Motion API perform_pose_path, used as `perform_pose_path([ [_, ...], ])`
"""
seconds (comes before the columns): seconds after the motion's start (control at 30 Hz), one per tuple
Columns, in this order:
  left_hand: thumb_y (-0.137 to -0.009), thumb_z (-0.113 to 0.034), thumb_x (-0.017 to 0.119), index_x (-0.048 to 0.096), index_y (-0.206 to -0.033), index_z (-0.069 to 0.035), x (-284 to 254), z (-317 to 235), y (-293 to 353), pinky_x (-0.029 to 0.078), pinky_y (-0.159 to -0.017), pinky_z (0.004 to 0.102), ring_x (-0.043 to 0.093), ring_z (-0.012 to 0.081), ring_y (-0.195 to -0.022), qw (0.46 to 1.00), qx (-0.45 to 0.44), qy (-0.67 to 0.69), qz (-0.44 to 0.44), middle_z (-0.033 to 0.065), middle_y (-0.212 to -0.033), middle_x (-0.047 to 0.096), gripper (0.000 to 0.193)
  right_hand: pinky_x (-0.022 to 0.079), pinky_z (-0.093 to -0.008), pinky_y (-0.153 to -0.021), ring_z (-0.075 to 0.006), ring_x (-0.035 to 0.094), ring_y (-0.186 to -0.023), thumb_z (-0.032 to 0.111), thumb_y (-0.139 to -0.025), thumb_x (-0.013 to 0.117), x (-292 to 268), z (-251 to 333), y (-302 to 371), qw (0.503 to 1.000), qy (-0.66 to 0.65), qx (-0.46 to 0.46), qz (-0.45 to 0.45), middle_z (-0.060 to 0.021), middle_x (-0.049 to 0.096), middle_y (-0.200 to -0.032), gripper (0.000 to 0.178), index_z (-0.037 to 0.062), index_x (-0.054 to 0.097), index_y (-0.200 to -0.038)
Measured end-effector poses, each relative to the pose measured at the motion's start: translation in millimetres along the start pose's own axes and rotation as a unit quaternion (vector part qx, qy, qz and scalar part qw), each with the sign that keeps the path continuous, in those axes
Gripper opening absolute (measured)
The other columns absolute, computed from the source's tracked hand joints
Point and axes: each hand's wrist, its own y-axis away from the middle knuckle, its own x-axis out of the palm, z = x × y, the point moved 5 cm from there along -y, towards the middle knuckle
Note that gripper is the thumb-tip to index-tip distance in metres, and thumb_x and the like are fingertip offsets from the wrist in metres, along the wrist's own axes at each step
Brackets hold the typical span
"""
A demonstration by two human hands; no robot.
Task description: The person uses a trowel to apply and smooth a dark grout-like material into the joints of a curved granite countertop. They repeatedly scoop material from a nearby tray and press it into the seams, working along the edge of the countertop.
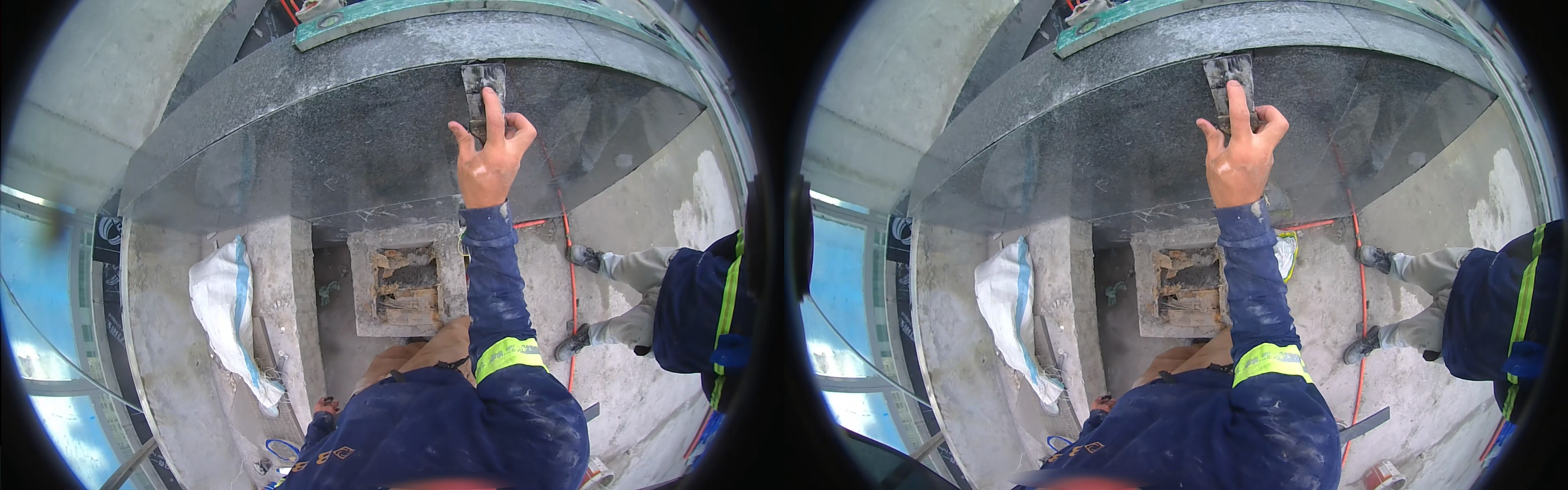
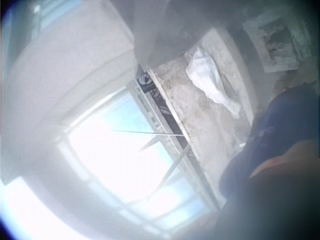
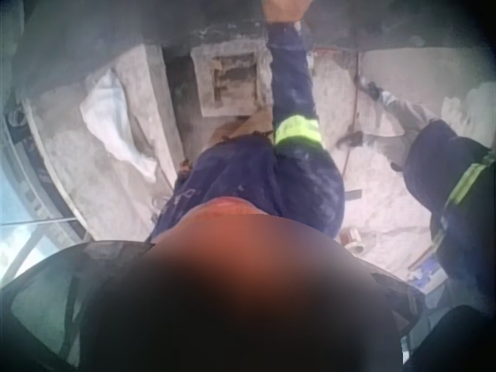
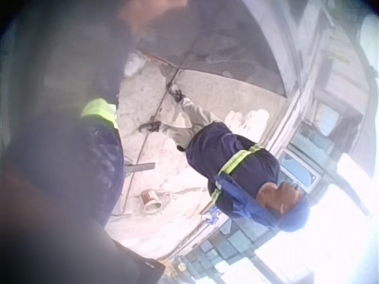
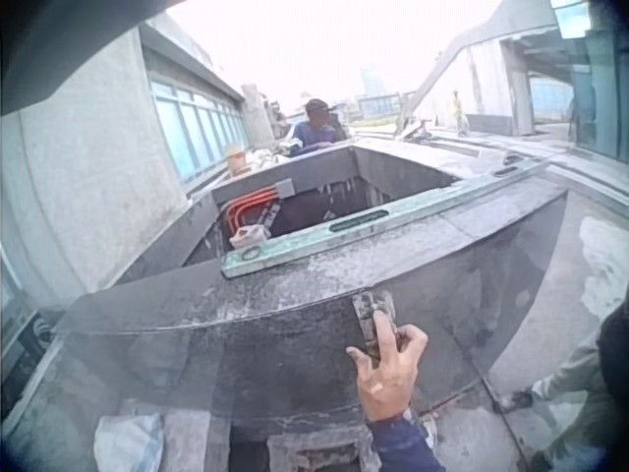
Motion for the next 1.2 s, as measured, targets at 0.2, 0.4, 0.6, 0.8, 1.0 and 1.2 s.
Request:
perform_pose_path([
  [0.2,-0.078,-0.002,0.070,0.054,-0.111,0.005,-3,-1,-1,0.055,-0.062,0.0378,0.065,0.0277,-0.079,1.000,0.012,-0.013,0.001,0.0182,-0.098,0.064,0.037,0.051,-0.0395,-0.068,-0.0292,0.050,-0.087,0.015,-0.075,0.079,11,-3,1,0.999,0.000,0.035,0.023,-0.0176,0.037,-0.111,0.064,0.0192,0.051,-0.132],
  [0.4,-0.078,-0.001,0.070,0.054,-0.110,0.004,-6,16,-5,0.054,-0.060,0.0379,0.064,0.0272,-0.077,0.999,-0.010,0.039,0.024,0.0175,-0.099,0.063,0.037,0.050,-0.0405,-0.071,-0.0298,0.049,-0.089,0.015,-0.075,0.079,15,12,0,1.000,-0.026,0.005,0.010,-0.0177,0.037,-0.110,0.065,0.0186,0.050,-0.133],
  [0.6,-0.075,0.003,0.069,0.054,-0.110,0.003,-10,48,-36,0.054,-0.060,0.0391,0.064,0.0274,-0.078,0.987,-0.037,0.148,0.042,0.0177,-0.100,0.063,0.038,0.049,-0.0406,-0.073,-0.0303,0.047,-0.092,0.014,-0.074,0.080,14,16,4,0.999,-0.032,0.018,0.005,-0.0176,0.037,-0.109,0.066,0.0178,0.049,-0.133],
  [0.8,-0.075,0.003,0.068,0.055,-0.110,0.002,2,24,-19,0.055,-0.061,0.0391,0.064,0.0277,-0.079,0.998,-0.014,0.058,0.008,0.0180,-0.099,0.063,0.038,0.047,-0.0406,-0.073,-0.0294,0.047,-0.089,0.015,-0.075,0.080,28,9,7,0.999,-0.037,0.015,0.012,-0.0177,0.036,-0.108,0.065,0.0168,0.049,-0.132],
  [1.0,-0.076,0.000,0.070,0.055,-0.110,0.001,-9,35,-27,0.056,-0.062,0.0387,0.065,0.0274,-0.078,0.998,0.045,-0.034,0.031,0.0180,-0.097,0.064,0.037,0.047,-0.0407,-0.072,-0.0280,0.047,-0.087,0.016,-0.075,0.079,23,15,10,0.998,-0.063,-0.005,-0.001,-0.0167,0.037,-0.106,0.064,0.0164,0.049,-0.131],
  [1.2,-0.077,-0.002,0.071,0.056,-0.109,0.001,-7,34,-18,0.056,-0.061,0.0379,0.065,0.0263,-0.076,0.998,-0.027,0.054,-0.017,0.0178,-0.096,0.064,0.036,0.048,-0.0404,-0.073,-0.0278,0.048,-0.087,0.015,-0.076,0.079,28,13,22,0.998,-0.056,0.001,0.004,-0.0159,0.037,-0.106,0.062,0.0154,0.051,-0.130],
])
